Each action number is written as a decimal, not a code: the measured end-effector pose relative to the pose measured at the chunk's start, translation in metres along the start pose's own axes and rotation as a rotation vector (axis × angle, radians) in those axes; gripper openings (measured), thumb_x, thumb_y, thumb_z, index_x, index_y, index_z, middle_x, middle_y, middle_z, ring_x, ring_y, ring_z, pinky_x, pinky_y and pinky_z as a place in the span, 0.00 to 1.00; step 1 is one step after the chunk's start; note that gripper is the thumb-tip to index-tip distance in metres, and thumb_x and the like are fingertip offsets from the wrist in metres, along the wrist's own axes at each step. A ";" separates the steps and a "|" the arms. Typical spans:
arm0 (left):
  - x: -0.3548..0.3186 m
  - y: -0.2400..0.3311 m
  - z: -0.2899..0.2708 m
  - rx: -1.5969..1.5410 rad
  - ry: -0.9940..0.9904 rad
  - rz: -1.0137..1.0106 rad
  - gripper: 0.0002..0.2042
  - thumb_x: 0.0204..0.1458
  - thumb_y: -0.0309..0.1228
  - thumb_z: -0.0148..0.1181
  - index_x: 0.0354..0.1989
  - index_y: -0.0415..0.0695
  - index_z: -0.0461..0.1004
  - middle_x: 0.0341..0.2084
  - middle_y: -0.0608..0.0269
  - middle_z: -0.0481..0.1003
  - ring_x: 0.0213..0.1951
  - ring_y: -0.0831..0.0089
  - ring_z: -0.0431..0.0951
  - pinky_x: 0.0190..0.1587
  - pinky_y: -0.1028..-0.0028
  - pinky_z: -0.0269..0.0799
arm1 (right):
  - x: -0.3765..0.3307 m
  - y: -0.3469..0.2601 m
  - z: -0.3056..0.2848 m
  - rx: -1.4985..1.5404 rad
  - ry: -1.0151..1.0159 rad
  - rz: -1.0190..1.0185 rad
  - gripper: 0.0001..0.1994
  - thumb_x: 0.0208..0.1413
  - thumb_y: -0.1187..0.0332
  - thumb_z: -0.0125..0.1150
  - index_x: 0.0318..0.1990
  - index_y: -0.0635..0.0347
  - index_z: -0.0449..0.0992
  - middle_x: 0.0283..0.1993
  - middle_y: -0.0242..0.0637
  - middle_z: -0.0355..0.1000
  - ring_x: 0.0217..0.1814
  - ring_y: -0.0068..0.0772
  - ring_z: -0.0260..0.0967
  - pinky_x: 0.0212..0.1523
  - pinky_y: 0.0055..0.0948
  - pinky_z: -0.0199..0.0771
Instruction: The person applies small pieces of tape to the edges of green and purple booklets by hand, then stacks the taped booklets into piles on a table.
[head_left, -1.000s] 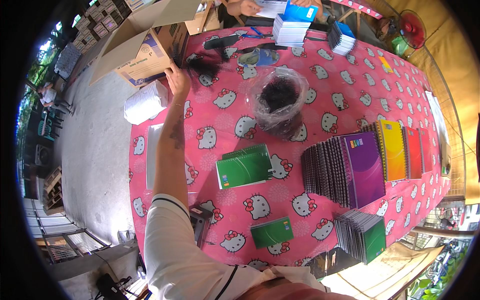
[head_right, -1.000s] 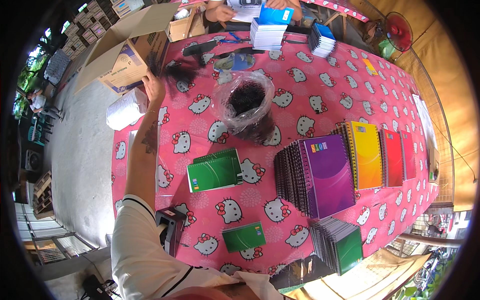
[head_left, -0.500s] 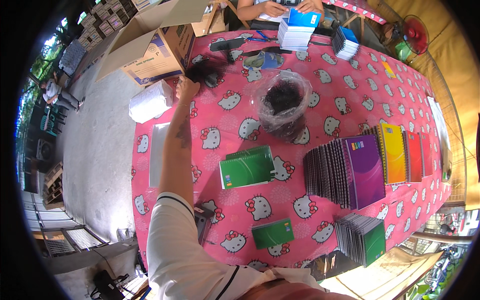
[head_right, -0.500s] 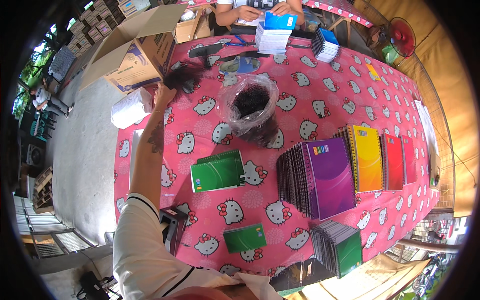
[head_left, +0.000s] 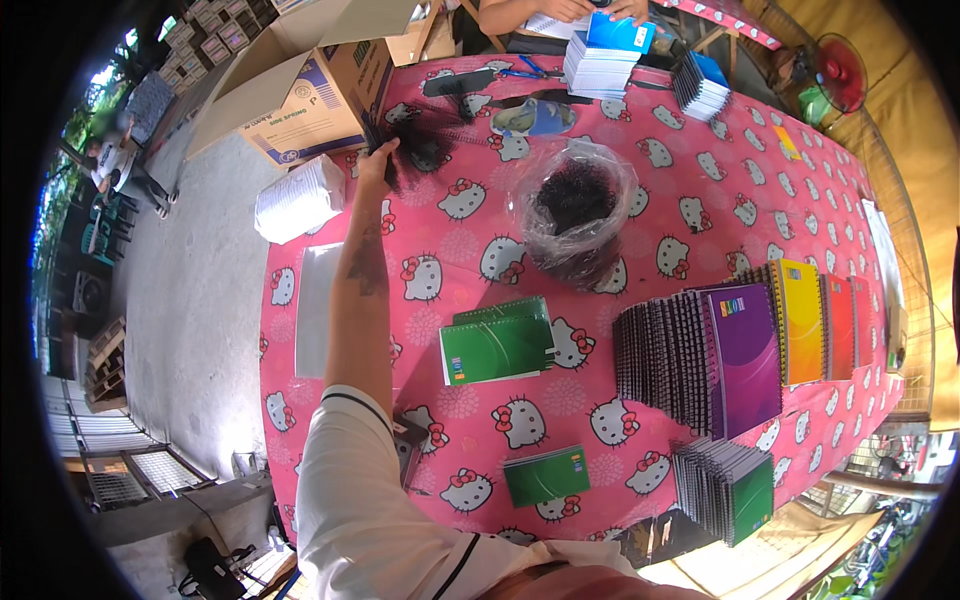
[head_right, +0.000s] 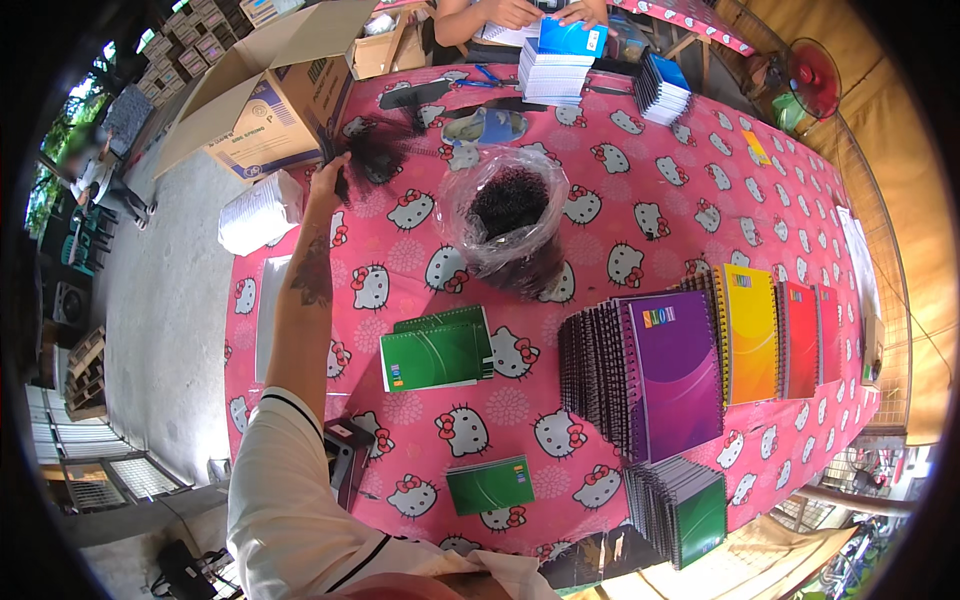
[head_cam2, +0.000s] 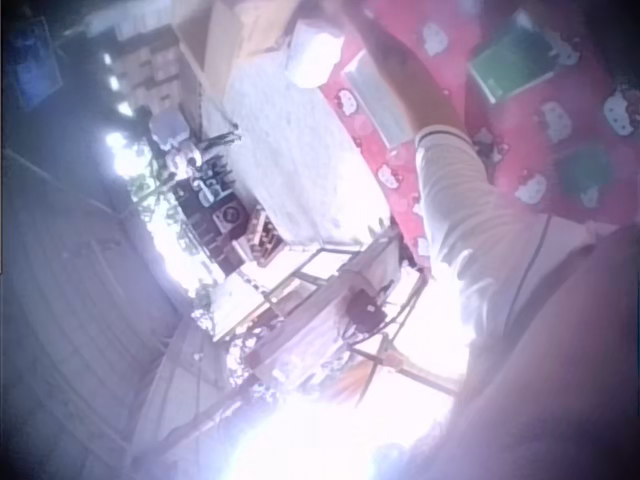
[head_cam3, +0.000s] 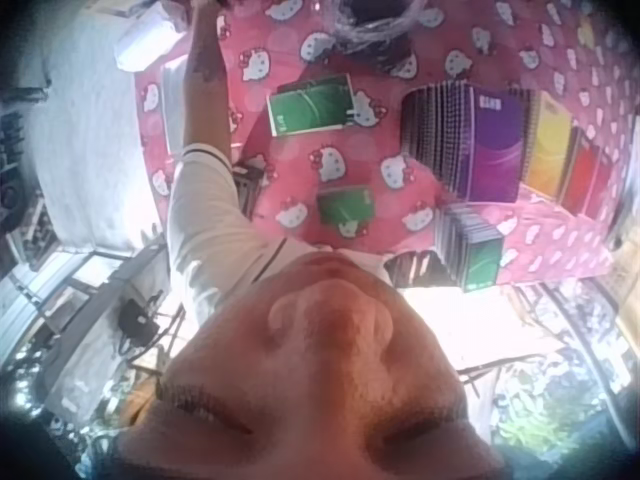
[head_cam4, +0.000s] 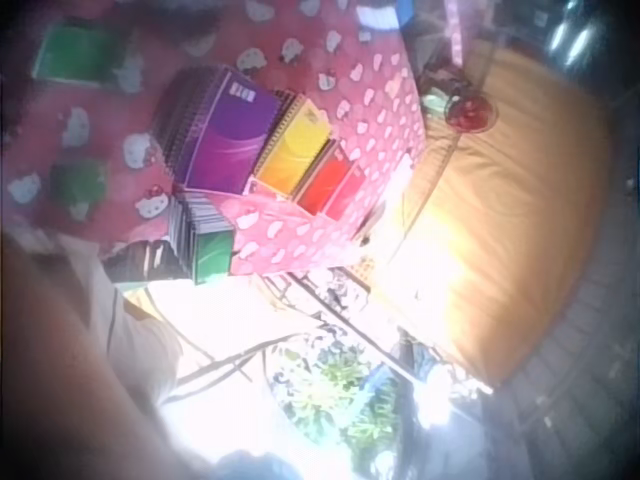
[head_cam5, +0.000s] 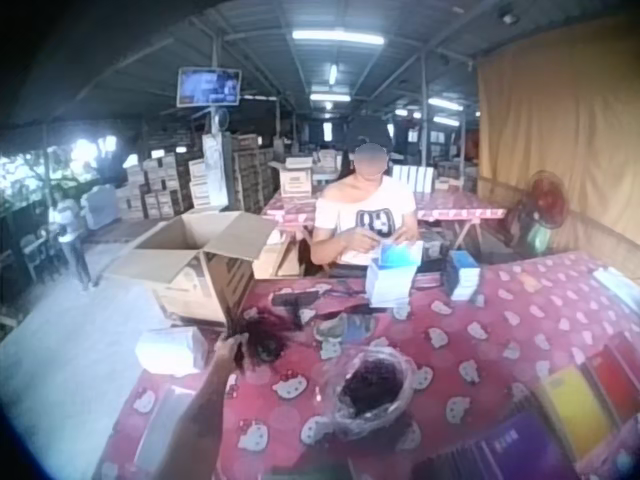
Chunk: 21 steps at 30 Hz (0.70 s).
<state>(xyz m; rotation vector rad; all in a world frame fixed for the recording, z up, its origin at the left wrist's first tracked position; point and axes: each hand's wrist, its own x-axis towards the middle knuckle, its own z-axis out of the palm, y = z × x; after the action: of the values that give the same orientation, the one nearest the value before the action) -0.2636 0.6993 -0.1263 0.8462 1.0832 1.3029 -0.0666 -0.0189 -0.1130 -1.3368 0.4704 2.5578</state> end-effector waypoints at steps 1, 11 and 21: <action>-0.004 0.003 0.005 -0.049 0.031 -0.039 0.04 0.48 0.24 0.61 0.26 0.37 0.73 0.19 0.61 0.73 0.17 0.68 0.75 0.18 0.70 0.71 | 0.001 0.000 0.000 0.002 -0.002 0.006 0.12 0.62 0.60 0.53 0.48 0.52 0.77 0.46 0.29 0.74 0.46 0.24 0.70 0.48 0.25 0.68; 0.013 -0.007 -0.022 -0.069 0.157 0.005 0.04 0.47 0.22 0.61 0.30 0.37 0.73 0.20 0.57 0.74 0.19 0.66 0.75 0.20 0.70 0.74 | -0.002 -0.001 0.001 0.006 -0.003 0.041 0.12 0.63 0.61 0.53 0.48 0.54 0.77 0.46 0.30 0.74 0.47 0.23 0.69 0.49 0.23 0.68; 0.003 -0.007 -0.020 -0.074 0.081 0.010 0.09 0.54 0.30 0.64 0.33 0.38 0.72 0.20 0.57 0.75 0.18 0.66 0.76 0.19 0.70 0.72 | 0.005 0.008 -0.001 -0.004 0.090 0.086 0.13 0.63 0.60 0.53 0.48 0.55 0.76 0.46 0.30 0.74 0.47 0.23 0.69 0.50 0.23 0.67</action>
<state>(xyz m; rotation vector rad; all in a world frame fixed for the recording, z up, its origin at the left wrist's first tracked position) -0.2808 0.6999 -0.1393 0.7497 1.0878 1.3870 -0.0715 -0.0263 -0.1167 -1.4685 0.5504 2.5762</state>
